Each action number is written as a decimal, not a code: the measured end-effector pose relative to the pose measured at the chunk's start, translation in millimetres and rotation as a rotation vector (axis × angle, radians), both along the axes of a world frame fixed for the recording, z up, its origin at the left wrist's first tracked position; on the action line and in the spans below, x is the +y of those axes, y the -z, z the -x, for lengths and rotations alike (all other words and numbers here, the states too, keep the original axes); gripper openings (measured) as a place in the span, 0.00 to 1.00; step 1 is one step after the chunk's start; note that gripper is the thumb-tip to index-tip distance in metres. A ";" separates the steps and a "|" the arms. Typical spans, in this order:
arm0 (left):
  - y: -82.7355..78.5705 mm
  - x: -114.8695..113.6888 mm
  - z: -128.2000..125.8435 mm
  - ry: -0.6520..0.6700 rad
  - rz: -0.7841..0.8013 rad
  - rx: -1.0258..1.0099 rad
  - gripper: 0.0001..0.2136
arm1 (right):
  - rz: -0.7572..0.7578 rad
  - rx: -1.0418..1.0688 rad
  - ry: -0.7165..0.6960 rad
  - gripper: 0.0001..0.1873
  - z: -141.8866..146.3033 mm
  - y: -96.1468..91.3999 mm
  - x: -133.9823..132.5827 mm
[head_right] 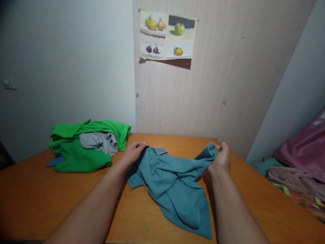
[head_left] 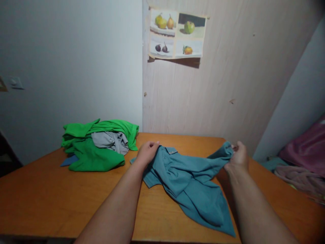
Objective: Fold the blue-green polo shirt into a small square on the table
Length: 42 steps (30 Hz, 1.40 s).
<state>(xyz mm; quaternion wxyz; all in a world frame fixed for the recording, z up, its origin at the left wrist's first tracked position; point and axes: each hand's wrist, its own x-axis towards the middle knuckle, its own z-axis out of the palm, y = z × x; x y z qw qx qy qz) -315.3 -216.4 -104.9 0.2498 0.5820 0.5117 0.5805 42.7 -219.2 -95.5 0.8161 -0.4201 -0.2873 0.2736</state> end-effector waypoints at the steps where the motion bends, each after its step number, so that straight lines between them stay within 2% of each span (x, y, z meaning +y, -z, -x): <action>1: 2.3 0.9 -0.5 0.026 -0.001 0.038 0.20 | 0.077 -0.069 -0.051 0.17 4.0 1.8 -2.5; 4: 7.7 3.9 -2.4 0.135 -0.002 0.131 0.23 | 0.327 -0.412 -0.235 0.17 19.5 11.4 -8.2; 5: 9.5 4.9 -3.3 0.159 -0.002 0.169 0.22 | 0.360 -0.548 -0.258 0.16 25.1 15.5 -9.2; 7: 13.1 6.3 -5.5 0.164 -0.001 0.265 0.18 | 0.328 -0.736 -0.221 0.12 35.8 24.3 -9.7; 9: 16.0 6.7 -7.4 0.135 0.010 0.330 0.10 | 0.260 -0.853 -0.173 0.08 45.3 32.5 -9.1; 11: 16.7 5.8 -7.8 0.086 0.042 0.379 0.06 | 0.236 -0.979 -0.191 0.11 53.0 39.3 -7.7; 14: 12.6 2.1 -5.5 -0.104 0.181 0.591 0.17 | 0.308 -1.181 -0.273 0.21 60.4 47.2 -5.1; 16: 8.9 -0.6 -3.2 -0.208 0.320 0.752 0.26 | 0.399 -1.266 -0.320 0.26 62.8 51.1 -3.3; 18: 7.1 -1.6 -1.7 -0.209 0.428 0.826 0.29 | 0.477 -1.316 -0.353 0.30 64.1 53.5 -2.0; 21: 9.0 1.5 -0.8 -0.198 0.486 0.844 0.25 | 0.512 -1.353 -0.360 0.29 65.3 53.5 -1.7; 26: 11.3 7.2 -0.4 -0.195 0.465 0.761 0.12 | 0.494 -1.354 -0.309 0.24 68.4 49.4 -4.5; 29: 3.2 -0.6 -4.3 -0.228 0.321 0.764 0.07 | 0.451 -1.337 -0.274 0.22 71.0 50.2 -5.3; 32: -10.2 -15.5 -12.6 -0.279 -0.015 0.781 0.07 | 0.377 -1.261 -0.248 0.21 74.2 50.9 -5.2; 34: -18.4 -25.4 -18.6 -0.230 -0.229 0.752 0.08 | 0.276 -1.149 -0.258 0.21 76.7 48.0 -6.2; 36: -23.9 -32.9 -23.7 -0.154 -0.375 0.718 0.08 | 0.146 -0.985 -0.300 0.23 79.1 41.3 -8.9; 39: -26.5 -39.0 -28.3 -0.088 -0.462 0.697 0.07 | 0.014 -0.770 -0.357 0.26 81.4 28.7 -15.2; 42: -25.5 -40.6 -29.9 -0.059 -0.467 0.711 0.07 | -0.012 -0.696 -0.393 0.26 83.2 21.9 -20.6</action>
